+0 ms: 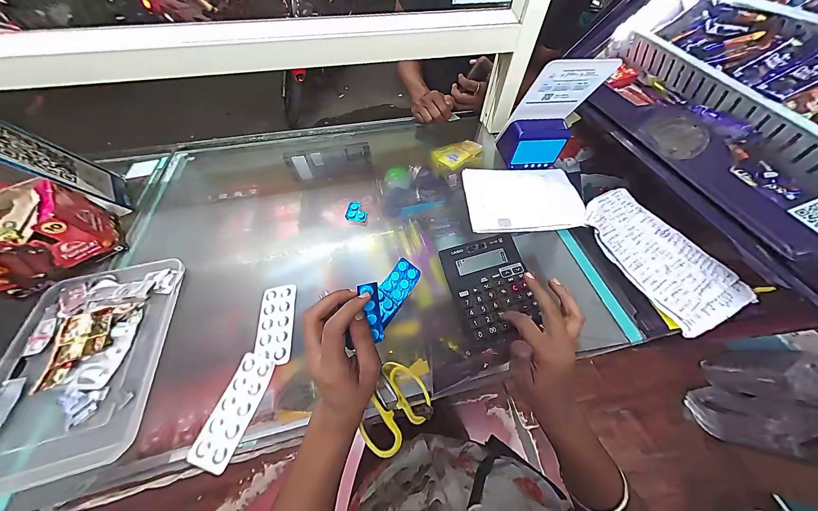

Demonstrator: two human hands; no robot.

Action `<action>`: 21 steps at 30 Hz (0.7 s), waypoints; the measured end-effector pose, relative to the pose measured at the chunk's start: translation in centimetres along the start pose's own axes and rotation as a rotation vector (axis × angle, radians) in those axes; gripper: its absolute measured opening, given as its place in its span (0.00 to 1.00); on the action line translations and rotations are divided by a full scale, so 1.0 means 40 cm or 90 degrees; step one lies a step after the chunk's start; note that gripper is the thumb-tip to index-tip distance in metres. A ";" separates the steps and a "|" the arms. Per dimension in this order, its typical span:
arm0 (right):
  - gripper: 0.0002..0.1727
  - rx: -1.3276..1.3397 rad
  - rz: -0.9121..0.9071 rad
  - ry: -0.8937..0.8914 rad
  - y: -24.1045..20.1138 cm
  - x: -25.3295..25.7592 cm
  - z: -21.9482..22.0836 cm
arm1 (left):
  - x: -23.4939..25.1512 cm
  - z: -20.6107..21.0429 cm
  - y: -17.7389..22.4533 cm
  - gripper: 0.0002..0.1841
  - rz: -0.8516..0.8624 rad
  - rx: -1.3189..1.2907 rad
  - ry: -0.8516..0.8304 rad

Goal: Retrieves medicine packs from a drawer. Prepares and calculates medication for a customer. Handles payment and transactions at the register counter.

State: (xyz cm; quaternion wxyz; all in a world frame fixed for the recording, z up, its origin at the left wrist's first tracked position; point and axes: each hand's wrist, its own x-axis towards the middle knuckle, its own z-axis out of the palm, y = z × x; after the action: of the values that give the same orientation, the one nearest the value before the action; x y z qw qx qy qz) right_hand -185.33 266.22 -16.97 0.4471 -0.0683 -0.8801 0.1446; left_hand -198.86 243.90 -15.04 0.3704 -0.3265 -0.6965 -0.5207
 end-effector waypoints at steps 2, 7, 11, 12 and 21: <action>0.40 0.000 0.014 -0.015 -0.005 0.006 0.001 | 0.000 -0.001 -0.003 0.11 -0.002 -0.003 0.000; 0.35 -0.013 0.017 0.032 -0.002 -0.002 -0.004 | -0.001 -0.001 -0.006 0.11 -0.003 0.002 0.005; 0.36 -0.025 0.052 0.020 -0.007 0.011 0.003 | 0.001 -0.001 -0.006 0.11 -0.004 0.011 0.007; 0.36 -0.021 0.057 0.018 -0.009 0.013 0.003 | 0.001 0.000 -0.006 0.11 -0.003 0.012 0.006; 0.32 0.026 0.023 0.051 0.001 0.000 -0.004 | 0.001 0.003 -0.005 0.11 -0.012 -0.002 -0.013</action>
State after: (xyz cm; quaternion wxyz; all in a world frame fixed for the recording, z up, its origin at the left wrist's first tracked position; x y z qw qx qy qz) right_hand -185.20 266.28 -16.91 0.4807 -0.0808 -0.8569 0.1677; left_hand -199.05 243.96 -15.13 0.3577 -0.3261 -0.7023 -0.5219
